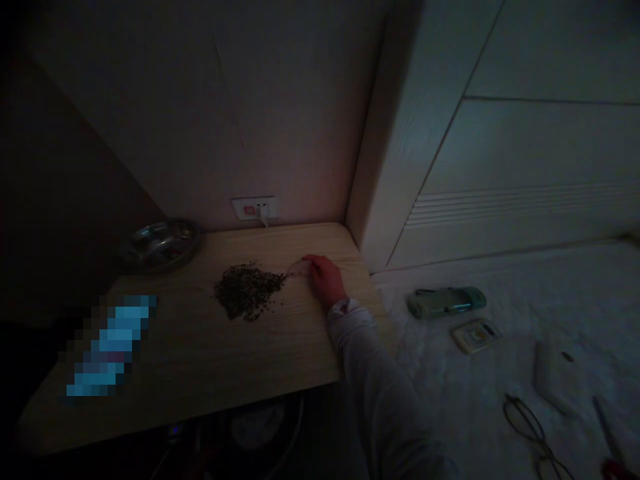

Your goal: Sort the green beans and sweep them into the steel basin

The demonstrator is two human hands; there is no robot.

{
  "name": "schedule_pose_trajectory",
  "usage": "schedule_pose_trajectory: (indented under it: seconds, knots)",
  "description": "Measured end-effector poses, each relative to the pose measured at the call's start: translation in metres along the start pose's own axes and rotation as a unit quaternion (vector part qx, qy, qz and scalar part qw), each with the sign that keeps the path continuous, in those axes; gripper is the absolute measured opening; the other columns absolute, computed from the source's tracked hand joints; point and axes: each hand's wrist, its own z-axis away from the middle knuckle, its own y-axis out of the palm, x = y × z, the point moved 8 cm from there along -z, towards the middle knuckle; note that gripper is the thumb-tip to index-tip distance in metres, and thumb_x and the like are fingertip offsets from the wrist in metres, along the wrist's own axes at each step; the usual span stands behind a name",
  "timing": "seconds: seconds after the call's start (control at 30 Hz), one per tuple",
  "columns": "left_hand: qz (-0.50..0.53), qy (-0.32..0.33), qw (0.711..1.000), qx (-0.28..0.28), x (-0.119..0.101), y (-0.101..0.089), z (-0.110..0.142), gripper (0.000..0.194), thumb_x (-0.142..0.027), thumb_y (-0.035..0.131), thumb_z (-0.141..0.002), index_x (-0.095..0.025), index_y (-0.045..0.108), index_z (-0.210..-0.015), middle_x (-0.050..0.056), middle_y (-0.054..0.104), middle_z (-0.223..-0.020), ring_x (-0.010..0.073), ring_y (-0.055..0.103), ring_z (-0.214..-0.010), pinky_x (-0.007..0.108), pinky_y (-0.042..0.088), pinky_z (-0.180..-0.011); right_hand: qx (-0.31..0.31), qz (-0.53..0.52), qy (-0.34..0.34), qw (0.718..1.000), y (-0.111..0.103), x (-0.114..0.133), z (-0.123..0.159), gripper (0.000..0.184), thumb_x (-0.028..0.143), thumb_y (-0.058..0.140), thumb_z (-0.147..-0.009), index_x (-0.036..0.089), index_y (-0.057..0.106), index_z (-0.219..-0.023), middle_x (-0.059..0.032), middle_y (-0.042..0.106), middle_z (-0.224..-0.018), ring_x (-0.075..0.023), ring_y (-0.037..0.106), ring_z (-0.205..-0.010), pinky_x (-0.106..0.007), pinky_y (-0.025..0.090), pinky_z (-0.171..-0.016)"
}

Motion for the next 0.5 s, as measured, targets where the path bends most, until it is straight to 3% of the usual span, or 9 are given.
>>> schedule_pose_trajectory:
  seconds: [0.33,0.5]
  knots:
    - [0.003,0.011,1.0,0.005,0.001,-0.001,-0.004,0.027,-0.027,0.049,-0.078,-0.022,0.051,-0.105,0.006,0.053,-0.109,0.0184,0.053,-0.091,0.036,0.045,-0.073,-0.057,-0.055,0.062,0.995,-0.021,-0.01,0.006,0.021,0.02,0.038,-0.07,0.018,0.054,-0.084,-0.0023,0.056,-0.082,-0.0136,0.05,-0.079,-0.029,0.039,-0.077]
    - [0.009,0.02,1.0,0.006,0.002,-0.001,-0.006,0.027,-0.027,0.048,-0.078,-0.022,0.051,-0.105,0.006,0.053,-0.109,0.0181,0.053,-0.09,0.037,0.045,-0.073,-0.133,-0.04,0.12,0.983,-0.036,-0.024,0.01,0.022,0.021,0.039,-0.068,0.016,0.053,-0.085,-0.0036,0.055,-0.079,-0.0145,0.05,-0.074,-0.028,0.04,-0.07]
